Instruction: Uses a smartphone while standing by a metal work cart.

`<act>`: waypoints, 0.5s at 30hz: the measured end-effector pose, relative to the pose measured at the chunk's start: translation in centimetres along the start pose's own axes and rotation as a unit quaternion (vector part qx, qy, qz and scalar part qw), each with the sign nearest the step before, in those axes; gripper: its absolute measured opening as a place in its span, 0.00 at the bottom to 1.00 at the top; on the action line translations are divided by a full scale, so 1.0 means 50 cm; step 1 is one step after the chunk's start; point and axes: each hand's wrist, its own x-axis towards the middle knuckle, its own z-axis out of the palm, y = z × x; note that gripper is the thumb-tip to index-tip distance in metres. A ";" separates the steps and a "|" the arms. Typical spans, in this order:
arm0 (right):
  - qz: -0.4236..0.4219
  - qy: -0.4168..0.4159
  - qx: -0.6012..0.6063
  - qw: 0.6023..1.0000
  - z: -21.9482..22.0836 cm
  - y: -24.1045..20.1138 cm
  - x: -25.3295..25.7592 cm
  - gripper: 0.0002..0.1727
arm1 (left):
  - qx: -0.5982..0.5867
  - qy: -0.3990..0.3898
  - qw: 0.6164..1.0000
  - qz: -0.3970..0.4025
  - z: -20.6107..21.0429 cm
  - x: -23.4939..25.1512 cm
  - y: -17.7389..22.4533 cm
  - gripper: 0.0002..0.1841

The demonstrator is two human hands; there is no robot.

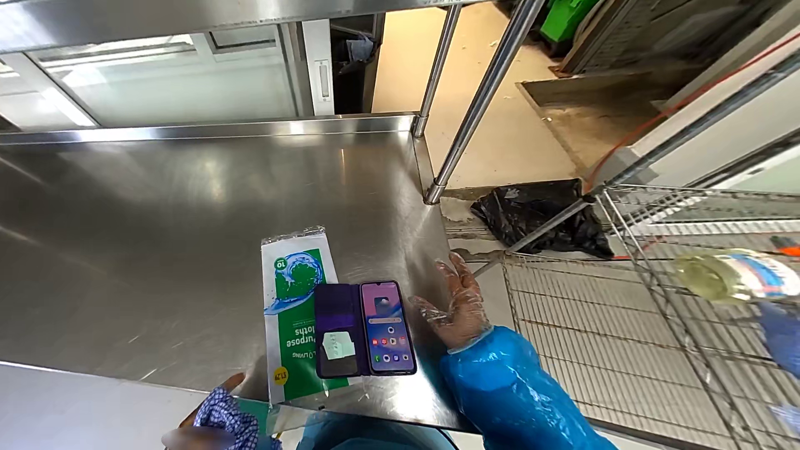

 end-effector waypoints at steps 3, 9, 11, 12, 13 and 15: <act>0.028 -0.033 -0.027 0.999 0.005 0.012 -0.019 0.46 | 0.002 0.014 1.000 -0.003 0.002 0.003 0.001 0.35; 0.064 -0.088 -0.037 0.993 0.007 0.010 -0.032 0.48 | 0.020 0.015 1.000 -0.015 0.002 0.018 0.007 0.38; 0.061 -0.068 -0.044 0.995 0.006 0.010 -0.033 0.46 | 0.015 0.013 1.000 -0.012 0.007 0.019 0.007 0.37; 0.057 -0.062 -0.051 0.995 0.008 0.007 -0.033 0.46 | 0.013 0.010 1.000 -0.013 0.008 0.019 0.008 0.36; 0.053 -0.063 -0.059 0.995 0.012 0.002 -0.033 0.47 | 0.012 0.008 1.000 -0.013 0.009 0.019 0.008 0.36; 0.038 -0.069 -0.072 0.994 0.026 -0.009 -0.033 0.48 | 0.012 0.007 1.000 -0.010 0.011 0.019 0.008 0.35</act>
